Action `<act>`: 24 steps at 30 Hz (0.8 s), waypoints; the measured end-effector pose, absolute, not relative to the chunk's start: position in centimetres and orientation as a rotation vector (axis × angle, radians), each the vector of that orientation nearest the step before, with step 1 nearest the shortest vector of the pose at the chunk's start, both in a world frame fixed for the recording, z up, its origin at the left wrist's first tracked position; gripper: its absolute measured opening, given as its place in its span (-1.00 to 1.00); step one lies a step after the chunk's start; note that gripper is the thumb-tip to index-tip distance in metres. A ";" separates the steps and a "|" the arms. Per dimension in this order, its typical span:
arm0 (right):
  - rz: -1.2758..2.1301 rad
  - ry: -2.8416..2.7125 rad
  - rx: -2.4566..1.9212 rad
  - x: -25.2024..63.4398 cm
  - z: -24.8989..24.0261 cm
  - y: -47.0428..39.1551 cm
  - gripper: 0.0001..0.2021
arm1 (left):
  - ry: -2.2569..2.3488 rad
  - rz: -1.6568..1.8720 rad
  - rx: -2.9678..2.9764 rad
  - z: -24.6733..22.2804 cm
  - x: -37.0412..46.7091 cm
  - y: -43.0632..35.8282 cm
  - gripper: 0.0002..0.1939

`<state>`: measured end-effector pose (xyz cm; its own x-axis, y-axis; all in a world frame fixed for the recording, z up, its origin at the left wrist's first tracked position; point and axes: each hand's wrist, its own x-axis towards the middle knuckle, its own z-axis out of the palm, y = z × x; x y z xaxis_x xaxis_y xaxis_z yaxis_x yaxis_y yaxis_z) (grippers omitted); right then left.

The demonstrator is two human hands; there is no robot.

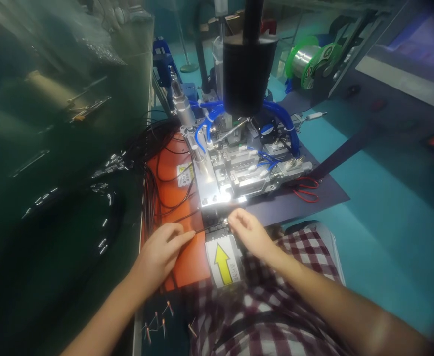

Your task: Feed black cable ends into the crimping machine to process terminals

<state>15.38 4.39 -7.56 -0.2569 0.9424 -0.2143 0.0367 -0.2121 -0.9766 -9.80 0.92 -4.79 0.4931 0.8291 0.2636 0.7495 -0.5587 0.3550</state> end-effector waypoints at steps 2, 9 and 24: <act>1.550 -1.289 -1.266 16.0 -7.8 4.0 -0.71 | 1.353 0.608 2.528 -4.4 -9.6 1.0 -0.68; 1.552 -1.222 -1.359 18.9 -7.9 2.0 -0.65 | 1.400 0.678 2.466 -3.7 -9.2 1.1 -0.80; 1.563 -1.135 -1.463 20.9 -9.1 -1.4 -0.48 | 1.383 0.553 2.478 -3.2 -8.9 1.4 -0.75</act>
<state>20.95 -1.37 -9.13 -0.1138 0.9203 -0.3742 0.0715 -0.3681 -0.9270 -8.91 1.42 -3.21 0.4775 0.8545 0.2045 0.7596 -0.5185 0.3927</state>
